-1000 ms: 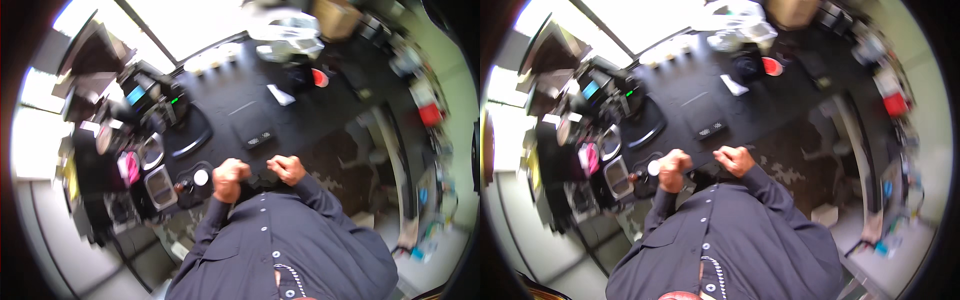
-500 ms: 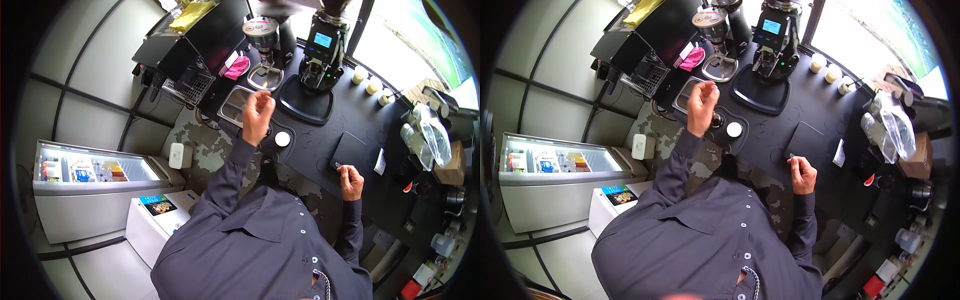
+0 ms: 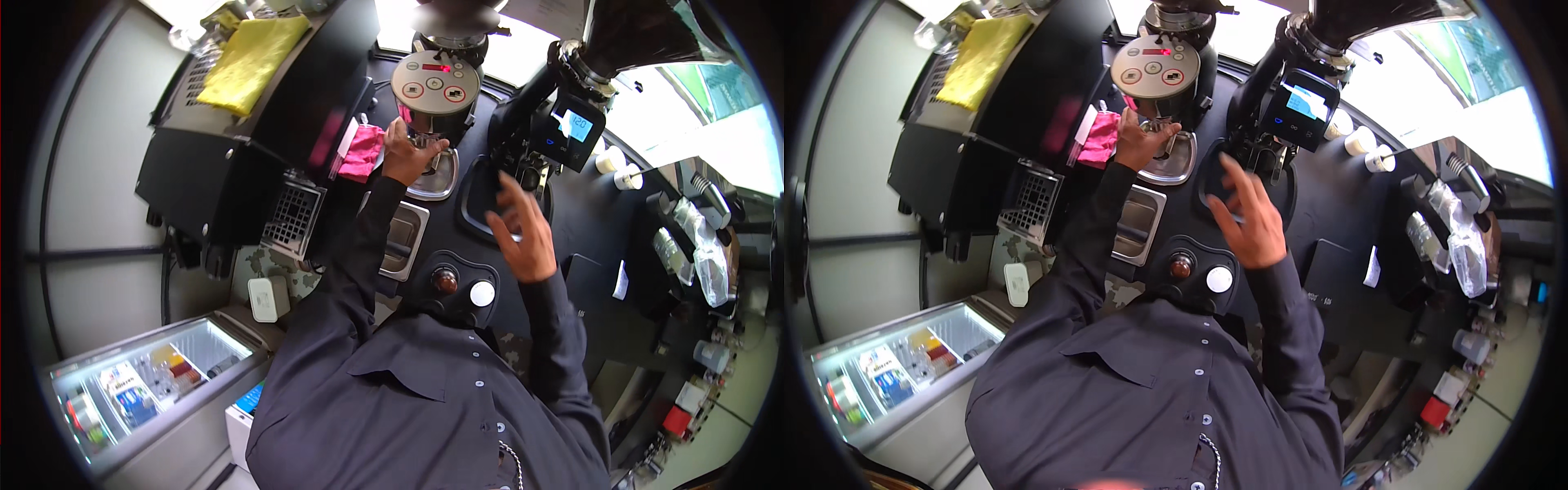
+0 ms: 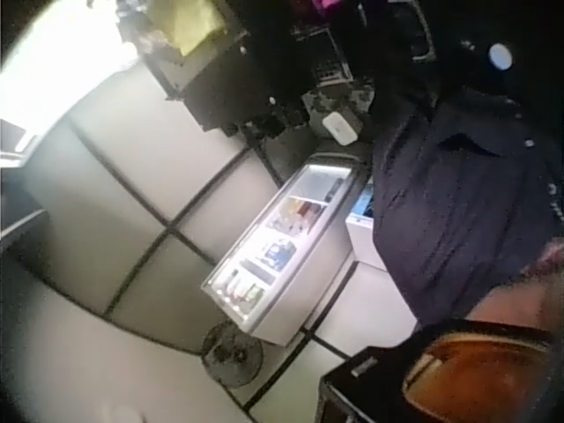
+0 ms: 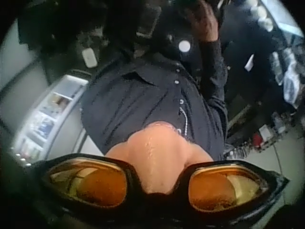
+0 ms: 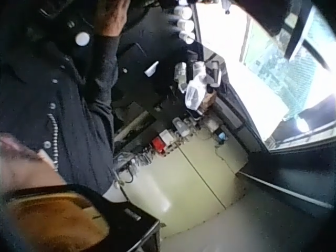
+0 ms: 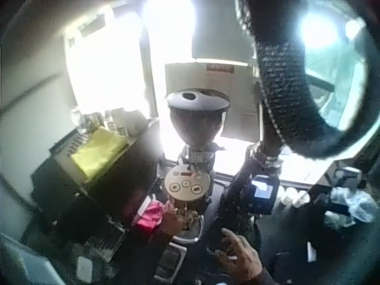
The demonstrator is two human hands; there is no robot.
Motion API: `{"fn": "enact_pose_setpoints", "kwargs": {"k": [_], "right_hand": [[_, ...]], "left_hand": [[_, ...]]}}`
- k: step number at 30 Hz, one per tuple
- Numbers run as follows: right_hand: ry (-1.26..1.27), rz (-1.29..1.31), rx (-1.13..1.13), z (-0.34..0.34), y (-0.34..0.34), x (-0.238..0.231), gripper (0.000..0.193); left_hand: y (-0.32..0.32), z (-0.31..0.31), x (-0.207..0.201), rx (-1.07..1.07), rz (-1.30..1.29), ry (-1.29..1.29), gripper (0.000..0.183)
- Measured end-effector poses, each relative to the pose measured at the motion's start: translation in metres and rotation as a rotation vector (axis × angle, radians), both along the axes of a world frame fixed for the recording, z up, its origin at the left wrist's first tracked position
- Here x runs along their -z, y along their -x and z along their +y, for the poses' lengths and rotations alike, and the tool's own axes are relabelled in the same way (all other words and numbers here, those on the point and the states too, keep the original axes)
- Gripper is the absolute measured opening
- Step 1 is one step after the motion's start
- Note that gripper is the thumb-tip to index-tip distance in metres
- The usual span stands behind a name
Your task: Grinding coffee beans, weighing grounds on a scale, and preparing espresso.
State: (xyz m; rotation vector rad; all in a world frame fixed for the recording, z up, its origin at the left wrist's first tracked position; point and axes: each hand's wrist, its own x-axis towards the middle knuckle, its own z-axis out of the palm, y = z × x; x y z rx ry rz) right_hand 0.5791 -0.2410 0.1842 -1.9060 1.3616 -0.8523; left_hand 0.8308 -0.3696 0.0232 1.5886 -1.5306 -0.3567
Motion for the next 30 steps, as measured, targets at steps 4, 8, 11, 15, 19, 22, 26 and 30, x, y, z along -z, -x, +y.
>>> {"fn": "enact_pose_setpoints", "kwargs": {"k": [4,8,11,15,19,22,26,30], "right_hand": [[0.175,0.153,-0.016,-0.07,-0.06,-0.015,0.072],[0.062,0.254,-0.006,-0.088,-0.077,-0.013,0.076],[-0.045,0.249,0.022,-0.09,-0.086,-0.024,0.079],[0.133,0.172,0.009,-0.077,-0.073,-0.006,0.084],[-0.004,-0.144,0.071,-0.022,-0.043,0.027,0.091],[-0.096,-0.234,0.134,0.014,-0.017,0.054,0.083],[-0.176,-0.087,0.184,0.035,-0.007,0.069,0.072],[0.028,-0.03,0.196,0.038,-0.018,0.064,0.076]], "left_hand": [[-0.006,-0.015,0.017,0.137,0.044,0.005,0.068],[0.001,-0.014,0.007,0.139,0.111,0.01,0.06],[-0.007,-0.02,0.018,0.174,0.237,-0.023,0.058],[-0.008,-0.023,0.008,0.239,0.269,0.054,0.055],[-0.017,-0.008,0.004,0.215,0.063,0.088,0.05],[-0.014,0.02,-0.035,0.183,0.036,0.012,0.047],[0.007,0.06,-0.047,0.202,-0.002,0.016,0.05],[0.049,0.11,-0.076,0.387,0.123,-0.006,0.06]]}}
